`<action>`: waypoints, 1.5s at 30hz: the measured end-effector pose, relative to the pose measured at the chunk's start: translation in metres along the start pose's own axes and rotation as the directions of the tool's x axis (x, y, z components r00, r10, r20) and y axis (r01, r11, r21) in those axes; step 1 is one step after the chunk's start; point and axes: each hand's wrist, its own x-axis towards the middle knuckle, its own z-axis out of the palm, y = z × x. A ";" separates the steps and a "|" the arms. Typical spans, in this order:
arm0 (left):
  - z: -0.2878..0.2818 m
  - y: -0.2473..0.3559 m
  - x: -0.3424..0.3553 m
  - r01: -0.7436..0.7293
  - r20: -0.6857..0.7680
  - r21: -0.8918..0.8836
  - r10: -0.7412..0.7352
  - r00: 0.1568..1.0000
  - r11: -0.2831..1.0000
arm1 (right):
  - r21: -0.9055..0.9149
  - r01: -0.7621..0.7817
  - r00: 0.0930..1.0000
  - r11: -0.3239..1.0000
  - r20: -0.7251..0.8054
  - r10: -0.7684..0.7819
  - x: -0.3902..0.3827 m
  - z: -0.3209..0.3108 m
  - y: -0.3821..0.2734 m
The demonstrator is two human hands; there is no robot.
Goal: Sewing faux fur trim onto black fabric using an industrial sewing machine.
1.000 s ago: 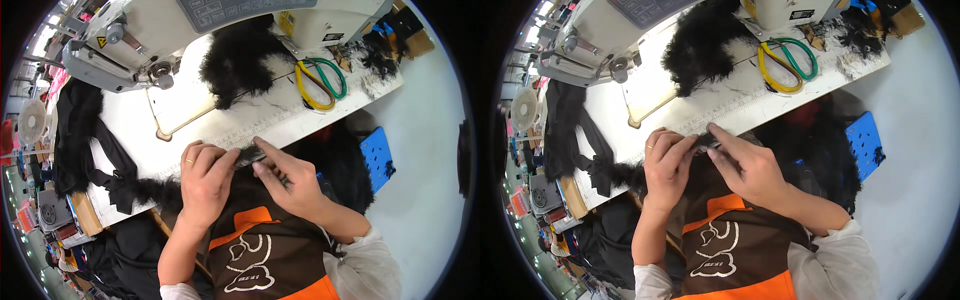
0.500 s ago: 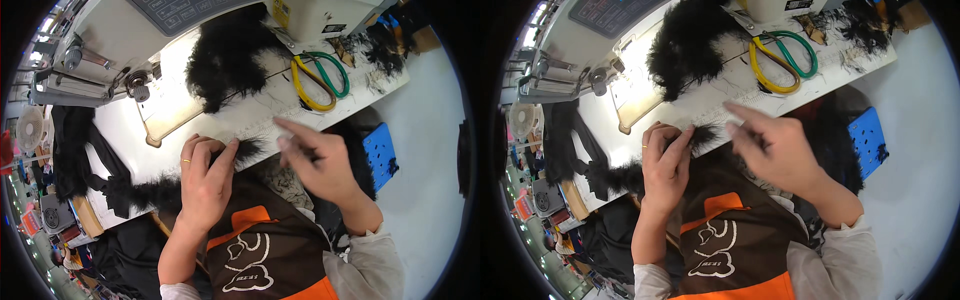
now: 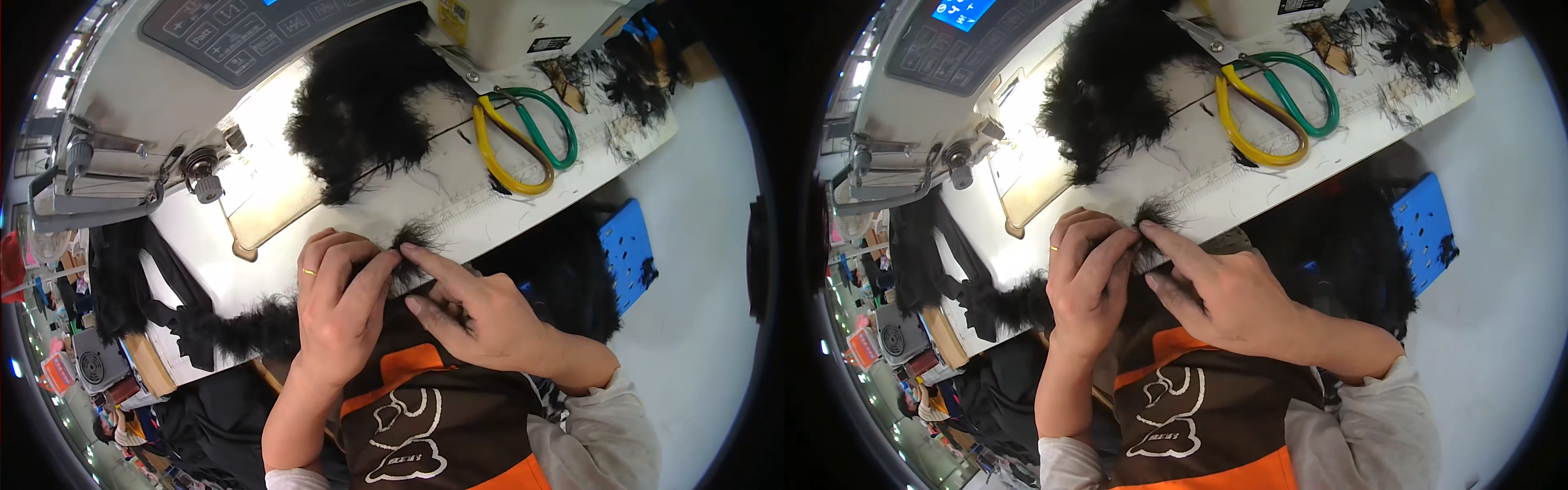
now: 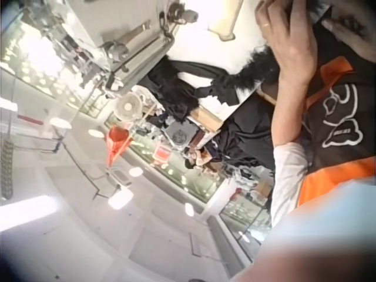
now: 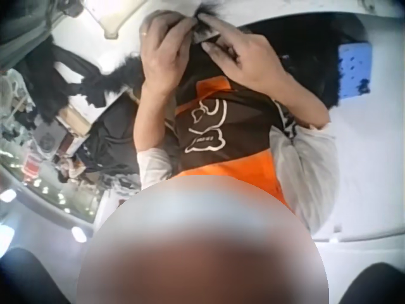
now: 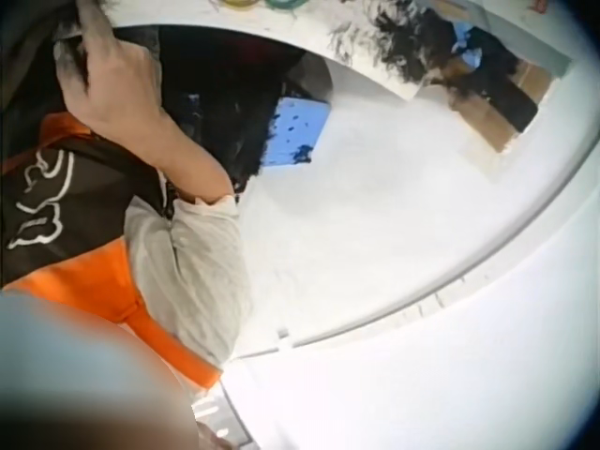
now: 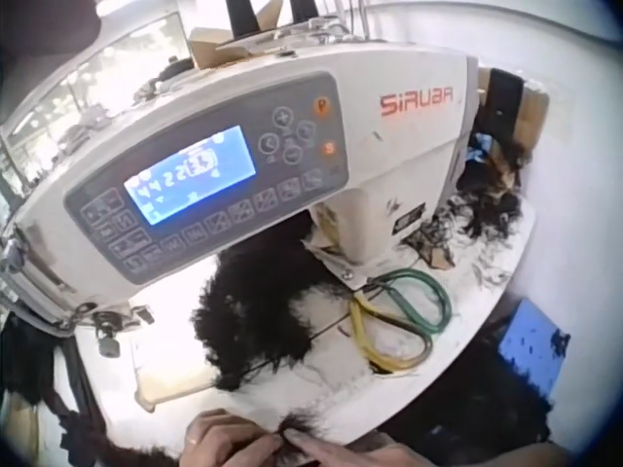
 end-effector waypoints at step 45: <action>-0.152 -0.062 -0.187 0.308 -0.112 0.237 -0.289 0.951 0.921 | -0.843 0.186 0.977 0.505 0.212 -0.007 0.014 0.004 -0.045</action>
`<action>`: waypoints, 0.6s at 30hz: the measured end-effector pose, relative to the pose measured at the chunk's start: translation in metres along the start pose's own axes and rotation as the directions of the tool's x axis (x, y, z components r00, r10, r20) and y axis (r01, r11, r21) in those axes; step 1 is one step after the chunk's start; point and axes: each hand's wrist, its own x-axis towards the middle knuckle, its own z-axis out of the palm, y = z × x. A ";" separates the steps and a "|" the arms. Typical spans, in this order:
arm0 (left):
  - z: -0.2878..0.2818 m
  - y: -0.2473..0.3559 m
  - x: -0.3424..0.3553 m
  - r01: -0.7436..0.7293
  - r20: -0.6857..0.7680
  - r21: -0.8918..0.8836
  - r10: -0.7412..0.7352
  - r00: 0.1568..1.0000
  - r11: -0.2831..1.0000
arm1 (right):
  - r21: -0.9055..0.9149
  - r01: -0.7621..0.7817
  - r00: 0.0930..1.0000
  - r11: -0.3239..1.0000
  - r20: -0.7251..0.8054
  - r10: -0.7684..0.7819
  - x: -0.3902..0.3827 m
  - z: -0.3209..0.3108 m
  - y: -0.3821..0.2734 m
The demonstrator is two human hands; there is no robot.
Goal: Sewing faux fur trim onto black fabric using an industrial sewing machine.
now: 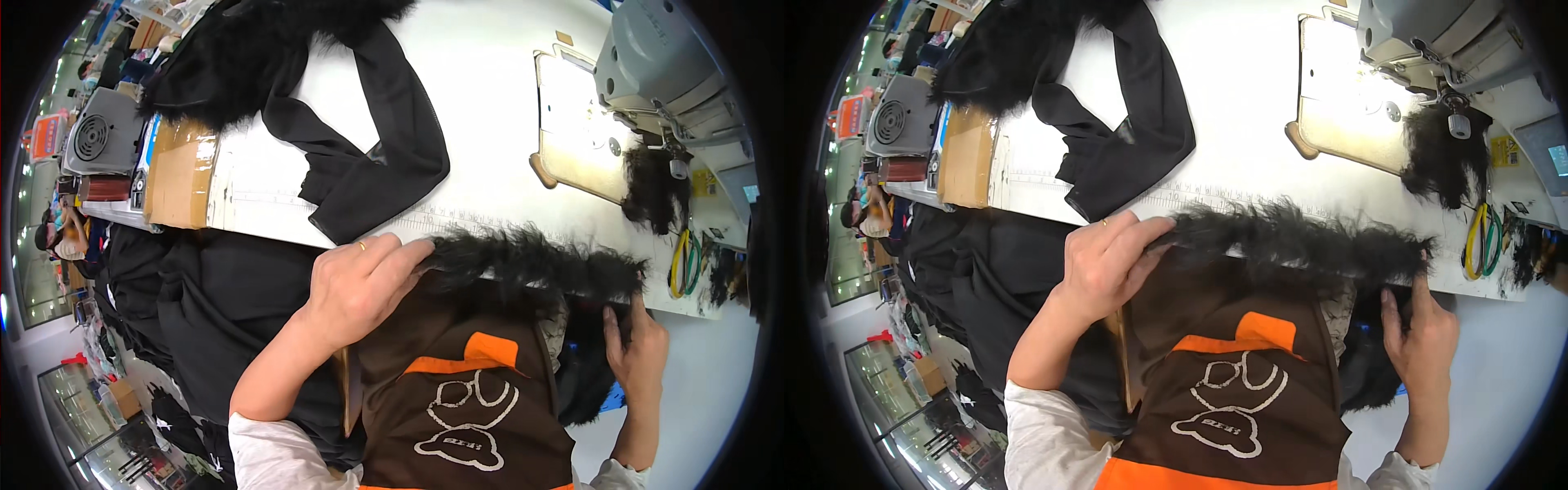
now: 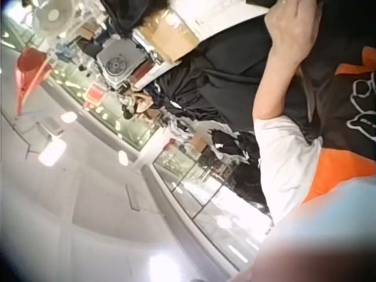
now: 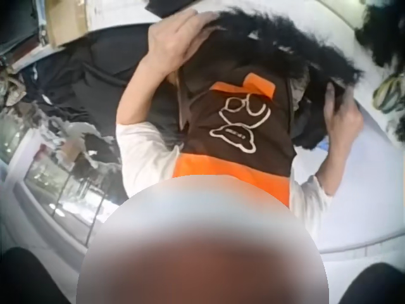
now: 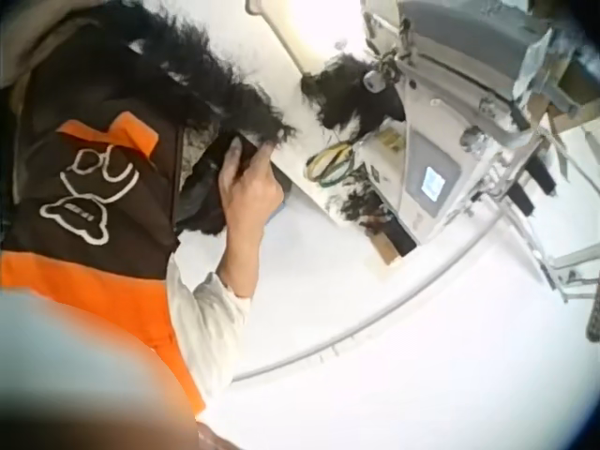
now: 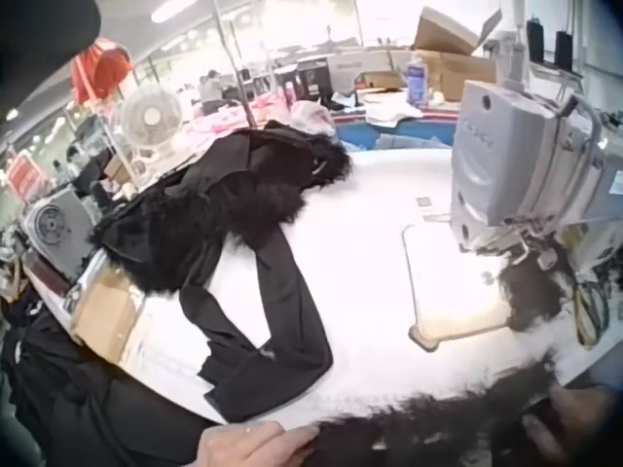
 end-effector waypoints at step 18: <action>-0.009 0.004 0.023 0.233 0.120 -0.122 -0.219 0.968 0.965 | 0.024 -0.027 1.000 0.999 0.016 0.026 0.003 -0.005 -0.007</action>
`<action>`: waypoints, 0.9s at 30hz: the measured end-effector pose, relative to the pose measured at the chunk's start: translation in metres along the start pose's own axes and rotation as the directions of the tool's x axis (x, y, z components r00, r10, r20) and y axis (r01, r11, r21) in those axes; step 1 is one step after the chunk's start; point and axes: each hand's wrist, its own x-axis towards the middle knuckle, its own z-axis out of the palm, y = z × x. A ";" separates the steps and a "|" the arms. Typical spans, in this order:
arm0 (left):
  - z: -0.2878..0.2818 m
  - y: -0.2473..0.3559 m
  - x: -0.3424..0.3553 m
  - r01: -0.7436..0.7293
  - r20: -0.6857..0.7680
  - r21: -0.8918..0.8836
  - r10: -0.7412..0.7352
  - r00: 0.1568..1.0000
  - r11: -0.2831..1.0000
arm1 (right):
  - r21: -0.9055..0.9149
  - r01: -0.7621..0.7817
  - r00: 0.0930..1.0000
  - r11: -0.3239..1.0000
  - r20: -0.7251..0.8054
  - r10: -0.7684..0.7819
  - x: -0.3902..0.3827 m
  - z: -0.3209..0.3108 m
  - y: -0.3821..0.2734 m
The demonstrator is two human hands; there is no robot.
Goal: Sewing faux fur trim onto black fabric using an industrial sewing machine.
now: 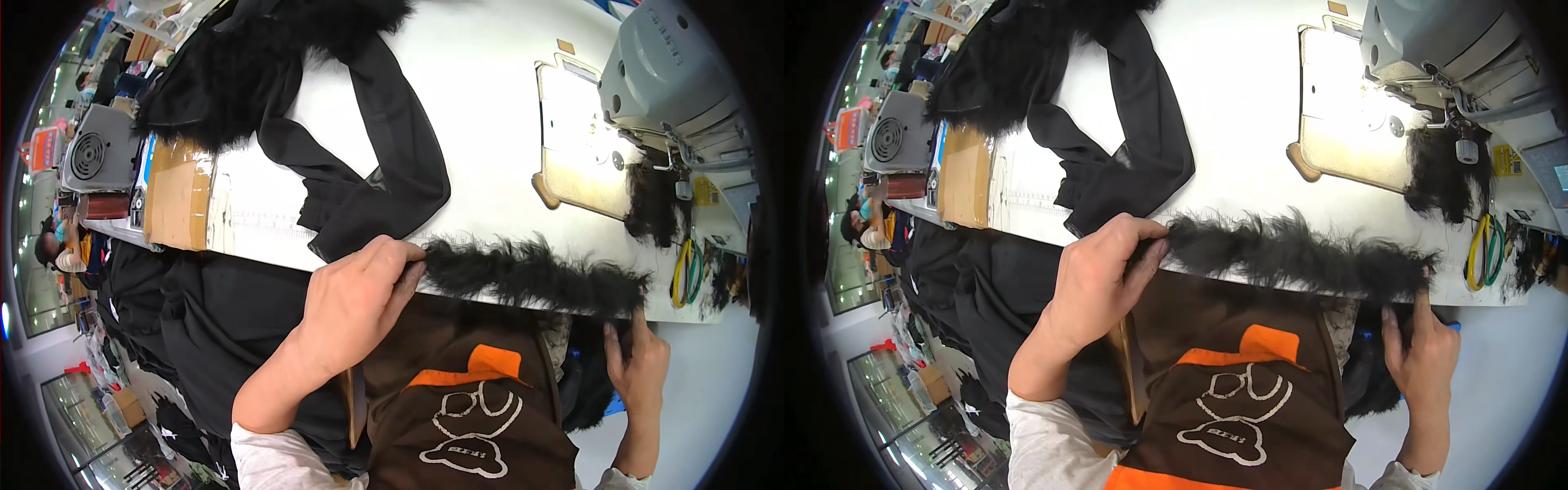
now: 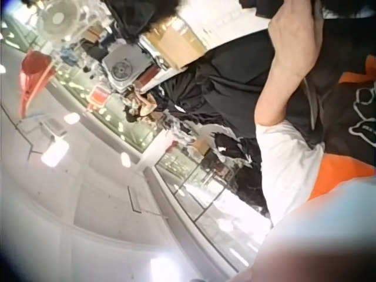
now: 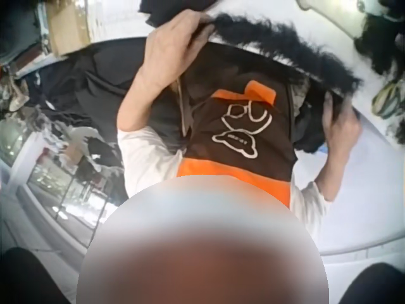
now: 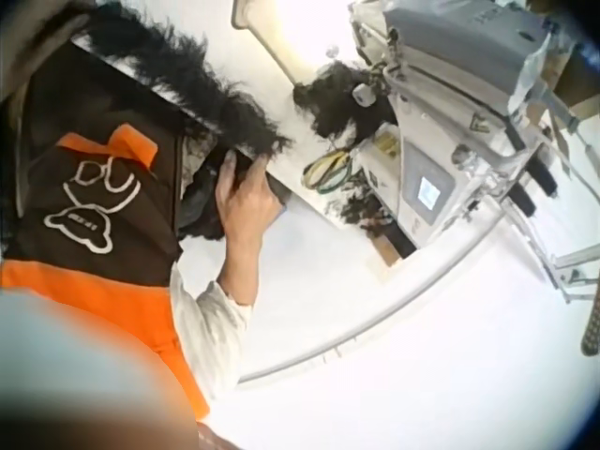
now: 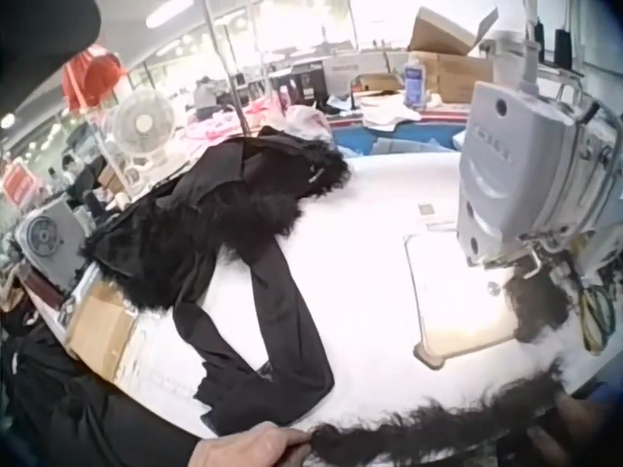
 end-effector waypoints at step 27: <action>0.021 0.027 0.028 0.317 -0.003 -0.249 -0.328 0.945 0.915 | -0.048 0.155 0.985 0.987 -0.061 -0.158 0.057 -0.027 0.046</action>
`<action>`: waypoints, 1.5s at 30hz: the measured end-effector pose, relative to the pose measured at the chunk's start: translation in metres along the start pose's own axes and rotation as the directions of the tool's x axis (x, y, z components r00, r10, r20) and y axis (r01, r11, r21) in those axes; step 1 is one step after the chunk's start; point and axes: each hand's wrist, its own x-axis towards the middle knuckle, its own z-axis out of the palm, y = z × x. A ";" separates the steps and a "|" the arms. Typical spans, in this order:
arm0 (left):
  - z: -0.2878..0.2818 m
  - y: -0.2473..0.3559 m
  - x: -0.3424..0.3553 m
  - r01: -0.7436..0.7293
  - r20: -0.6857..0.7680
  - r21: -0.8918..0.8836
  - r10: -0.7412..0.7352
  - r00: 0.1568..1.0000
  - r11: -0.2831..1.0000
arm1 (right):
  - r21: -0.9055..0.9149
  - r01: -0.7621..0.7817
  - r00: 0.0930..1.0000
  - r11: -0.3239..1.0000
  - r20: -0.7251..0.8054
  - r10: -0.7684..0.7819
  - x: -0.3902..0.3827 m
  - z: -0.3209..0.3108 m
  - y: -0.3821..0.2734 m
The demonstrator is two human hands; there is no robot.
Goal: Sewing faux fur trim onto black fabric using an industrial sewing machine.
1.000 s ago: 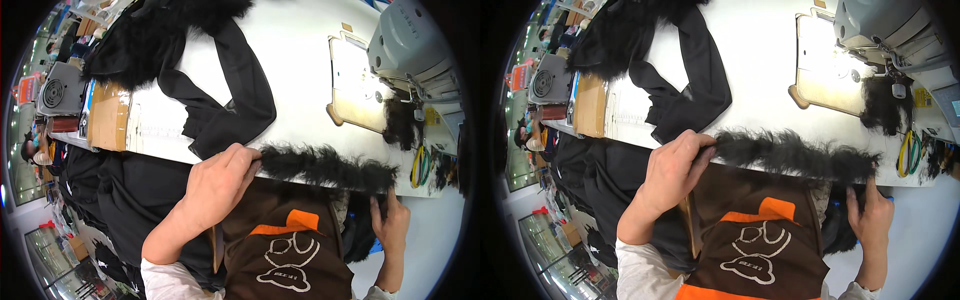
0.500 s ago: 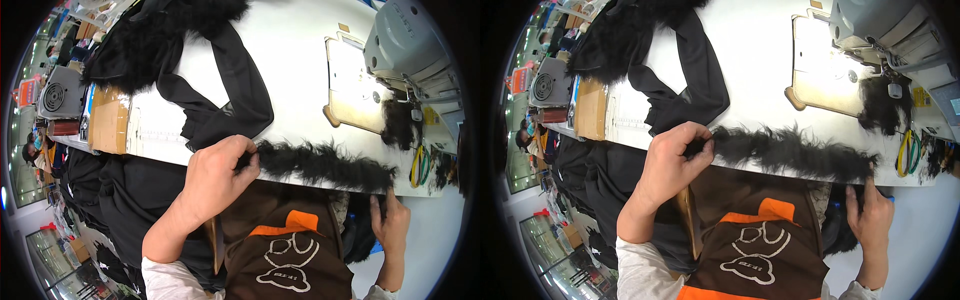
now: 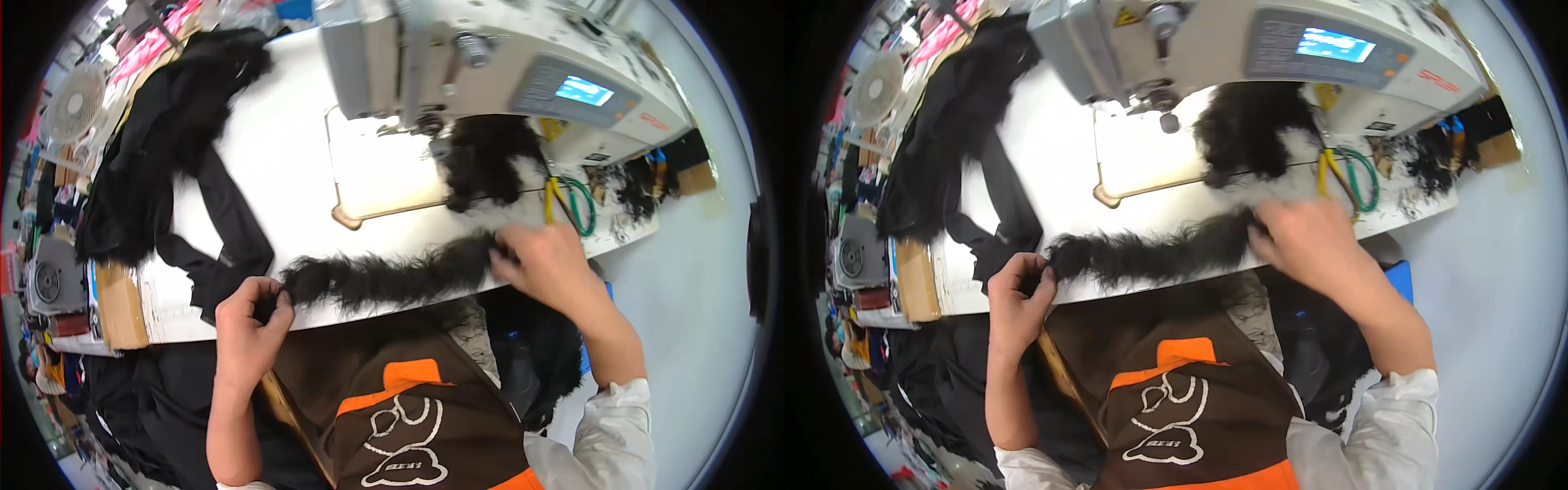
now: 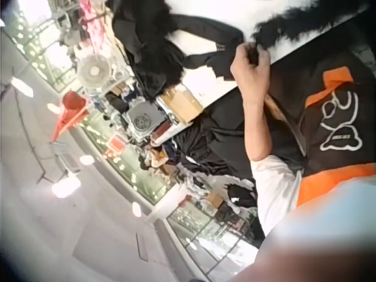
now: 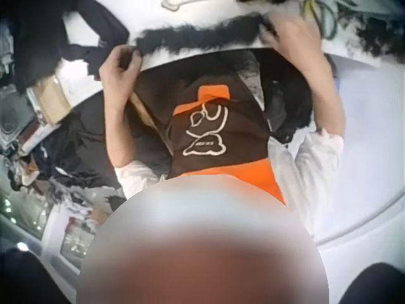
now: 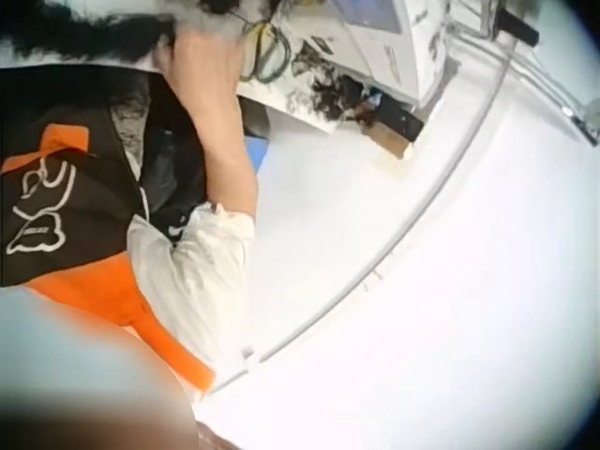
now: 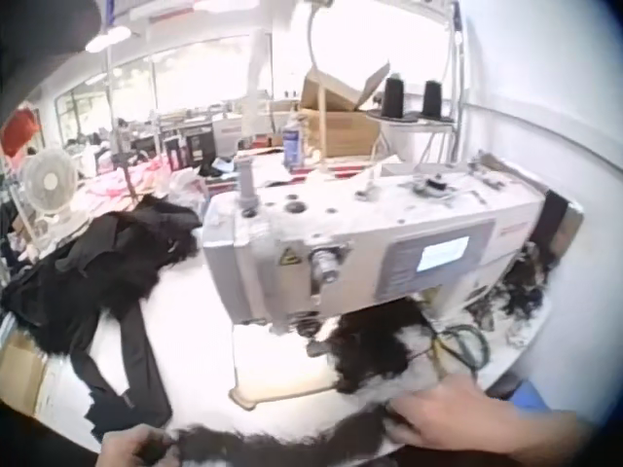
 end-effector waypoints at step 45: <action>0.115 0.085 0.067 0.252 0.345 -0.753 0.039 0.938 0.608 | 0.821 -0.506 0.860 0.265 0.501 0.093 -0.029 -0.020 -0.019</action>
